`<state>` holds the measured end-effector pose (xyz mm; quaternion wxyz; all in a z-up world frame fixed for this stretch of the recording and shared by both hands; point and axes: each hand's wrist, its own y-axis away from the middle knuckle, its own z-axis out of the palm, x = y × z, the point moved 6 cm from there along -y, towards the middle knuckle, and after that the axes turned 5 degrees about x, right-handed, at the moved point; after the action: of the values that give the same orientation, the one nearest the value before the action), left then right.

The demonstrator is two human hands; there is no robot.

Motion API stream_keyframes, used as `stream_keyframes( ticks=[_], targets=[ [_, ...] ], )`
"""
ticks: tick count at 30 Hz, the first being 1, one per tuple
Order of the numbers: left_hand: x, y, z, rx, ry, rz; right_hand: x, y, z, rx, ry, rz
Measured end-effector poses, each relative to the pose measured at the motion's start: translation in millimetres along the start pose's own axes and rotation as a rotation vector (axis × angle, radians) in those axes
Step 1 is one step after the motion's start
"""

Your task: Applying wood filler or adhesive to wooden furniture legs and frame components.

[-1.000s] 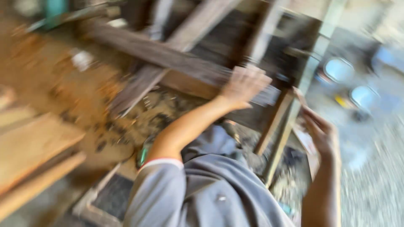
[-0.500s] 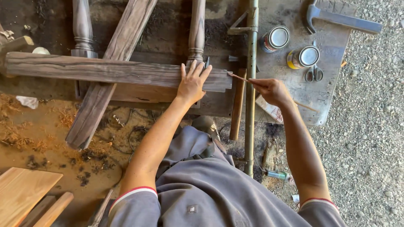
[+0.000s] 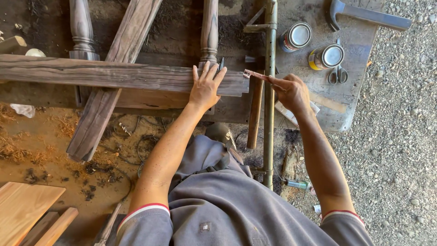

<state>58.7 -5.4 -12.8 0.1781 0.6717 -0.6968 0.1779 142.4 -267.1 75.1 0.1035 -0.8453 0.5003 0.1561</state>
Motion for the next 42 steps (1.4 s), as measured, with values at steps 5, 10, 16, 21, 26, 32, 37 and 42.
stream_keyframes(
  ticks=[5,10,16,21,26,32,37,42],
  targets=[
    [0,1,0,0.008,-0.018,0.009,22,-4,9,-0.128,-0.147,0.086],
    [-5,-1,12,0.019,-0.023,0.002,26,-9,22,-0.294,-0.268,0.135],
    [0,-2,0,-0.003,-0.001,-0.046,8,-13,3,-0.338,-0.152,0.020],
    [0,-3,-2,-0.008,0.005,-0.057,2,-2,-1,-0.370,-0.068,-0.012],
    [0,-4,-2,-0.026,-0.005,-0.062,-4,9,-5,-0.353,-0.041,-0.045],
    [4,-7,-13,-0.057,0.006,-0.067,-16,23,-14,-0.274,-0.037,-0.119],
    [5,-13,-21,-0.141,0.059,-0.114,-14,33,-13,-0.196,-0.106,-0.139],
    [1,-21,-17,-0.231,0.055,-0.159,-7,39,-4,-0.151,-0.101,-0.105]
  ],
)
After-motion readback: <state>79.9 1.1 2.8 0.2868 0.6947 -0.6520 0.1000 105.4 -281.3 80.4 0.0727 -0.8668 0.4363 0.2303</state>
